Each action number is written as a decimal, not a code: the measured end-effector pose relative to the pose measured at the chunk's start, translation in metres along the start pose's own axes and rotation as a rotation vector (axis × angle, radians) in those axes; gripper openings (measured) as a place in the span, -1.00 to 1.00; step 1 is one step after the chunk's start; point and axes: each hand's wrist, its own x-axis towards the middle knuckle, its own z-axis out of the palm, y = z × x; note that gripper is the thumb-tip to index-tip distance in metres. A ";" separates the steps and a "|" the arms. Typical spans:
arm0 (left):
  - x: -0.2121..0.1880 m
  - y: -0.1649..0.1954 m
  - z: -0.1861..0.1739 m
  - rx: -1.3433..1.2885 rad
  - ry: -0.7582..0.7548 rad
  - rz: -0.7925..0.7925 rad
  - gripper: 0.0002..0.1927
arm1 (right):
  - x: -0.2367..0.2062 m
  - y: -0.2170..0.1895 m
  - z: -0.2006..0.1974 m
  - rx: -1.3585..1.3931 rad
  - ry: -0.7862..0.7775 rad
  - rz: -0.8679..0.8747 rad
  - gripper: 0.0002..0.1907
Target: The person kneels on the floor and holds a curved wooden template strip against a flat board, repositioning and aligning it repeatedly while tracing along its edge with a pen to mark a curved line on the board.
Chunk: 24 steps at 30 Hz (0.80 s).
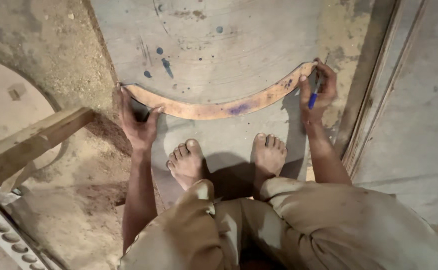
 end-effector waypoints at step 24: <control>0.000 0.003 -0.004 0.007 -0.006 -0.042 0.07 | 0.003 -0.009 0.006 -0.046 0.055 0.055 -0.55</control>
